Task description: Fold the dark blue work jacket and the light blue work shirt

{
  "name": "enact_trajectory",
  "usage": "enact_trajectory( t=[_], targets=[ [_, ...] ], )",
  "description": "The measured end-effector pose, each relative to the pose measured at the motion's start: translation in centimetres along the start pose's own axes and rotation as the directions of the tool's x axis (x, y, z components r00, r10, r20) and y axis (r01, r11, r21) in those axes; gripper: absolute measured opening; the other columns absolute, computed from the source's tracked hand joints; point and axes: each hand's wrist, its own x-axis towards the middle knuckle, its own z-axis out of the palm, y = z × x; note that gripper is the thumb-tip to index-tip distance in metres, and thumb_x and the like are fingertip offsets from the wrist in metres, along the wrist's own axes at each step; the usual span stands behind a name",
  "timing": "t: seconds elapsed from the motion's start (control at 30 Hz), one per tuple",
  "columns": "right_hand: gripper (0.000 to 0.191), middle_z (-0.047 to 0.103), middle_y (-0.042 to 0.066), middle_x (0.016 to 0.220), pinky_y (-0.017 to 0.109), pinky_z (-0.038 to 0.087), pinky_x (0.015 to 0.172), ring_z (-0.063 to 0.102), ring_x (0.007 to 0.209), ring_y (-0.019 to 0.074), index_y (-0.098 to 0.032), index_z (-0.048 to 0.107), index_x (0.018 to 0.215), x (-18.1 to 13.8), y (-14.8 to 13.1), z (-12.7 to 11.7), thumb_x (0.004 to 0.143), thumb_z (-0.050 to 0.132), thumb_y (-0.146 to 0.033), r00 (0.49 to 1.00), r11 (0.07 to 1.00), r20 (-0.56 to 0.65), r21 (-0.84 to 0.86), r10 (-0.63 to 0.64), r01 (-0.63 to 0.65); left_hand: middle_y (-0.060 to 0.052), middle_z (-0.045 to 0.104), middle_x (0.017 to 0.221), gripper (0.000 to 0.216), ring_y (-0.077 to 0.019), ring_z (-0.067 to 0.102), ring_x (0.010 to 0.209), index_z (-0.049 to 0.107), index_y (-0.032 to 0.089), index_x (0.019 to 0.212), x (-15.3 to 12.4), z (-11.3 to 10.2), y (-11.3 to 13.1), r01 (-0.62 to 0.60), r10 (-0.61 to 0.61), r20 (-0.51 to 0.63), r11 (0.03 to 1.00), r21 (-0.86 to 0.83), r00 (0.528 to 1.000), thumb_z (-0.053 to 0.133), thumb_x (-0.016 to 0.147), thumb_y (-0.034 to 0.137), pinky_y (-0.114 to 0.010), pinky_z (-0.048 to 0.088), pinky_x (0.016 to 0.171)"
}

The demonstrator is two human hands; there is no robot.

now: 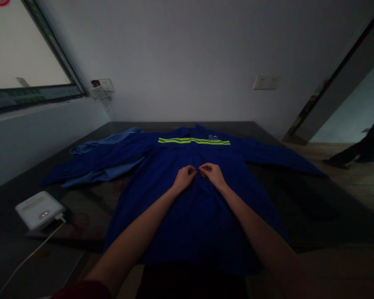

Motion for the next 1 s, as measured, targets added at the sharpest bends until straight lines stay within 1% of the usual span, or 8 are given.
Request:
enact_trajectory(
  t=[0.33,0.53,0.6,0.7,0.8,0.9,0.97,1.0],
  targets=[
    [0.012,0.068,0.003,0.068,0.026,0.049,0.057,0.062,0.059,0.0154,-0.015,0.067,0.077,-0.5,-0.4,0.0,0.07,0.062,-0.024,0.997,0.989,0.055,-0.129,-0.062,0.069,0.0,0.064,0.08,0.008,-0.0138,0.059,0.073,0.059,0.018,0.09,-0.3,0.2,-0.1,-0.013,0.012,0.017,0.996,0.085,1.0,0.056,0.083,0.021,-0.022,0.042,0.065],
    [0.014,0.069,0.004,0.075,0.026,0.047,0.064,0.063,0.068,0.0162,-0.017,0.068,0.08,-0.7,-1.0,-0.2,0.073,0.06,-0.026,0.981,0.944,0.068,-0.268,-0.181,0.193,-0.002,0.062,0.091,0.026,-0.016,0.058,0.081,0.052,0.02,0.102,-0.9,-0.6,0.9,-0.083,0.091,-0.04,0.982,0.168,0.995,0.06,0.078,0.016,-0.024,0.042,0.068],
    [0.015,0.069,0.004,0.074,0.026,0.046,0.064,0.063,0.068,0.0164,-0.017,0.068,0.079,-0.8,-1.2,-0.2,0.074,0.059,-0.028,0.981,0.941,0.072,-0.278,-0.181,0.194,-0.003,0.062,0.088,0.023,-0.0166,0.059,0.08,0.053,0.02,0.101,-1.1,-1.1,1.5,-0.097,0.101,-0.012,0.977,0.191,0.995,0.059,0.078,0.016,-0.025,0.042,0.067],
    [0.016,0.069,0.004,0.074,0.026,0.045,0.063,0.062,0.067,0.0162,-0.017,0.066,0.078,-0.9,-1.2,-0.2,0.076,0.059,-0.031,0.981,0.939,0.085,-0.285,-0.176,0.193,0.0,0.062,0.076,0.017,-0.0154,0.059,0.07,0.056,0.02,0.097,-1.6,-1.9,2.7,-0.1,0.081,0.117,0.982,0.163,0.99,0.057,0.08,0.019,-0.023,0.04,0.061],
    [0.016,0.066,0.002,0.067,0.024,0.044,0.058,0.06,0.061,0.0148,-0.018,0.065,0.078,-1.0,-1.2,-0.2,0.076,0.059,-0.032,0.986,0.948,0.09,-0.272,-0.144,0.163,0.001,0.063,0.071,0.008,-0.0137,0.06,0.066,0.059,0.018,0.086,-2.3,-2.8,3.7,-0.143,0.104,0.334,0.985,0.094,0.937,0.058,0.079,0.022,-0.021,0.04,0.058],
    [0.015,0.062,0.0,0.062,0.023,0.043,0.054,0.058,0.056,0.0136,-0.018,0.064,0.079,-1.1,-1.2,-0.1,0.076,0.059,-0.032,0.992,0.962,0.08,-0.25,-0.096,0.113,0.001,0.065,0.067,0.006,-0.0129,0.061,0.064,0.061,0.017,0.075,-2.9,-3.6,4.2,-0.157,0.086,0.594,0.985,0.068,0.8,0.061,0.076,0.023,-0.02,0.04,0.057],
    [0.013,0.06,-0.001,0.06,0.022,0.042,0.053,0.057,0.053,0.0126,-0.018,0.063,0.08,-1.2,-1.2,0.0,0.077,0.058,-0.029,0.994,0.964,0.081,-0.249,-0.079,0.097,0.001,0.066,0.067,0.007,-0.0131,0.061,0.063,0.063,0.018,0.074,-3.2,-3.9,4.4,-0.173,0.049,0.679,0.978,0.116,0.732,0.066,0.072,0.024,-0.019,0.039,0.056],
    [0.012,0.06,-0.002,0.06,0.022,0.042,0.052,0.056,0.052,0.0122,-0.018,0.063,0.081,-1.3,-1.3,0.0,0.077,0.058,-0.028,0.993,0.963,0.089,-0.25,-0.076,0.096,0.001,0.067,0.069,0.009,-0.0134,0.061,0.064,0.065,0.018,0.075,-3.3,-4.0,4.4,-0.188,0.034,0.689,0.971,0.149,0.724,0.068,0.07,0.025,-0.019,0.039,0.055]
  ],
)
